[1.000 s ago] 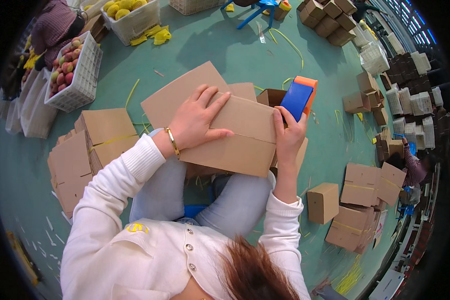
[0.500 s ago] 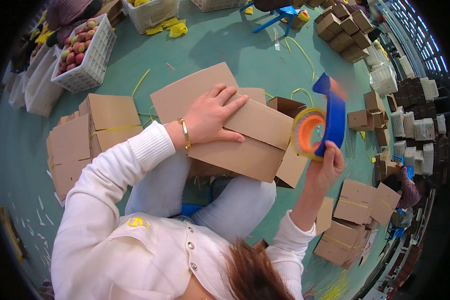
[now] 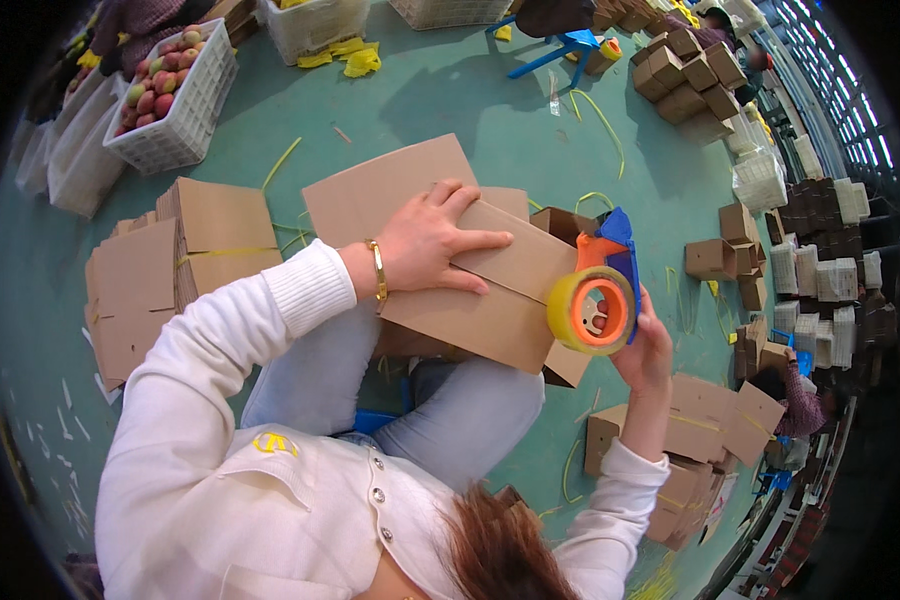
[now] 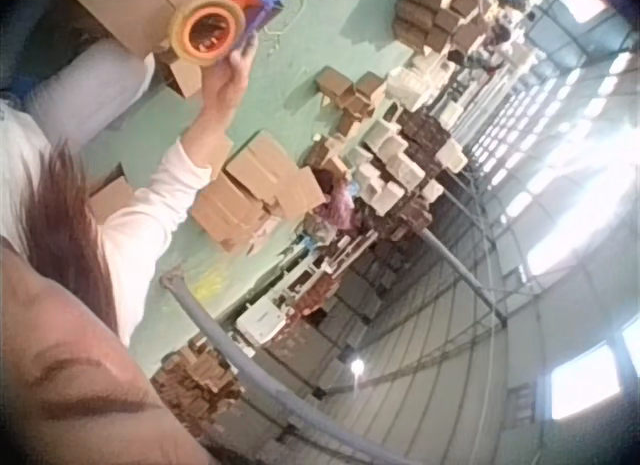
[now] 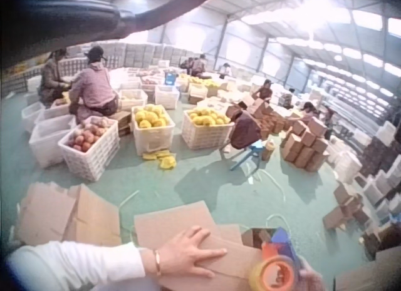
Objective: The person sits on the floor and assembles flat cardboard sheets into small boxes. They fold the flaps and use a handheld tape dispenser to seal the seams, then set the finished boxes aside.
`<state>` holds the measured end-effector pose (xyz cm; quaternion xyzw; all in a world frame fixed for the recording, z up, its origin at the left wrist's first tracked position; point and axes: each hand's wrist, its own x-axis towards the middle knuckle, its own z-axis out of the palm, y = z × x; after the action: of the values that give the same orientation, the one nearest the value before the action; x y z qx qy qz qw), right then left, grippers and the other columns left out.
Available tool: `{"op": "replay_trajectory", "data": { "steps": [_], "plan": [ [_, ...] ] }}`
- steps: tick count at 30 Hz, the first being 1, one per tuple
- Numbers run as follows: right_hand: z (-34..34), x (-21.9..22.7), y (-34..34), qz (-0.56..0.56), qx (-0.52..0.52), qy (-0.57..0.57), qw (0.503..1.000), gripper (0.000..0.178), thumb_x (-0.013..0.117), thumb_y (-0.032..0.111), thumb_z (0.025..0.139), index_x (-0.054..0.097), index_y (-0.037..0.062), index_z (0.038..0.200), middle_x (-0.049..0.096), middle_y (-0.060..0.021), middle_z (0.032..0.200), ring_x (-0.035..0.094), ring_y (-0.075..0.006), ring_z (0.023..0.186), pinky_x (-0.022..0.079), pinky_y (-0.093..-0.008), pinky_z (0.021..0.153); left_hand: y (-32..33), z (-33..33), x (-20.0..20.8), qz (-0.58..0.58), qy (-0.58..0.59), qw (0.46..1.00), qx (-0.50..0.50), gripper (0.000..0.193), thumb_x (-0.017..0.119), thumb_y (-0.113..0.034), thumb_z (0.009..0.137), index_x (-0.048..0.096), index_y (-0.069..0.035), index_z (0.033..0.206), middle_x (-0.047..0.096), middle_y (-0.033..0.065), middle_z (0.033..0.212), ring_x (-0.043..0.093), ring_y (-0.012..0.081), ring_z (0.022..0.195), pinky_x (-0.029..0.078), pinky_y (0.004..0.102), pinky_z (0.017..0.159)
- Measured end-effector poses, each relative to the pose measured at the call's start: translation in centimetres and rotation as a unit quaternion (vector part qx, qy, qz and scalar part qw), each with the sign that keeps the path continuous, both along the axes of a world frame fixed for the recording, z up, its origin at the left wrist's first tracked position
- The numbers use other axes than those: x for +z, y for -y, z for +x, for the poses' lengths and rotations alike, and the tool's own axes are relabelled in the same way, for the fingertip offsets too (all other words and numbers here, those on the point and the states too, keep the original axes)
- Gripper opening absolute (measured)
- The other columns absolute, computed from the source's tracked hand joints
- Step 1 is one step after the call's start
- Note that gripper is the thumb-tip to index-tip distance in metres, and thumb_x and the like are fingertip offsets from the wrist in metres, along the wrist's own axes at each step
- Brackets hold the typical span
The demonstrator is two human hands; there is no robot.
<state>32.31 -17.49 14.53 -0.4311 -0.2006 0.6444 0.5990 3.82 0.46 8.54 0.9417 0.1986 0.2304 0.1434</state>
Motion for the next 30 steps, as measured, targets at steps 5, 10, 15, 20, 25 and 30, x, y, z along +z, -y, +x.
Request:
{"op": "replay_trajectory", "data": {
  "steps": [5,10,15,20,25,30],
  "plan": [
    [-2.9,2.0,-3.2,-0.111,0.01,0.329,0.938,0.058,0.063,-0.002,0.078,0.038,0.0087,0.13,0.054,-0.0044,0.095,0.056,-0.0139,0.081,0.05,-0.0297,0.078,-0.2,-0.2,-0.3,-0.014,0.009,1.0,0.002,0.06,0.075,-0.051,0.07,0.059,-0.035,0.126,0.044,0.0216,0.131,0.039,0.0411,0.123,0.041,0.0473,0.099],
    [-5.6,-0.1,-3.6,0.282,-0.059,0.628,0.723,0.066,0.065,-0.005,0.075,0.039,0.0085,0.134,0.054,-0.0108,0.102,0.054,-0.0211,0.088,0.044,-0.0299,0.077,-0.4,-0.3,-0.5,-0.009,0.026,1.0,0.004,0.06,0.075,-0.05,0.069,0.06,-0.035,0.125,0.044,0.0224,0.131,0.041,0.0415,0.122,0.042,0.0479,0.099],
    [-5.9,-2.2,-4.4,0.427,-0.067,0.702,0.565,0.066,0.078,0.005,0.067,0.052,0.0146,0.126,0.053,-0.0144,0.099,0.054,-0.0289,0.084,0.046,-0.0367,0.071,-0.3,-0.2,-0.6,-0.024,0.037,0.999,-0.002,0.059,0.076,-0.048,0.069,0.061,-0.034,0.124,0.044,0.0227,0.13,0.041,0.041,0.122,0.041,0.0476,0.1],
    [-5.3,-3.0,-4.2,0.402,-0.068,0.722,0.559,0.059,0.074,0.002,0.071,0.055,0.015,0.125,0.053,-0.012,0.097,0.053,-0.0276,0.083,0.045,-0.0358,0.069,-0.7,-0.4,-1.0,-0.04,0.07,0.996,-0.023,0.051,0.074,-0.039,0.075,0.062,-0.03,0.124,0.045,0.0209,0.131,0.042,0.0387,0.123,0.039,0.0462,0.102],
    [-5.7,-3.0,-4.3,0.412,-0.059,0.72,0.556,0.055,0.069,-0.003,0.075,0.056,0.0152,0.126,0.052,-0.011,0.096,0.052,-0.0271,0.082,0.045,-0.035,0.069,-3.2,-1.8,-2.4,-0.287,0.255,0.92,-0.079,0.04,0.062,-0.018,0.09,0.057,-0.018,0.129,0.05,0.0183,0.128,0.048,0.0324,0.119,0.039,0.0402,0.103],
    [-5.7,-2.9,-4.5,0.416,-0.056,0.723,0.549,0.056,0.067,-0.004,0.075,0.056,0.0146,0.126,0.053,-0.0112,0.096,0.052,-0.0269,0.081,0.045,-0.0345,0.068,-0.3,-3.3,1.3,-0.489,0.327,0.802,0.101,0.027,0.054,-0.021,0.097,0.056,-0.002,0.116,0.059,0.0084,0.11,0.058,0.0198,0.102,0.047,0.0325,0.093]
  ]
}}
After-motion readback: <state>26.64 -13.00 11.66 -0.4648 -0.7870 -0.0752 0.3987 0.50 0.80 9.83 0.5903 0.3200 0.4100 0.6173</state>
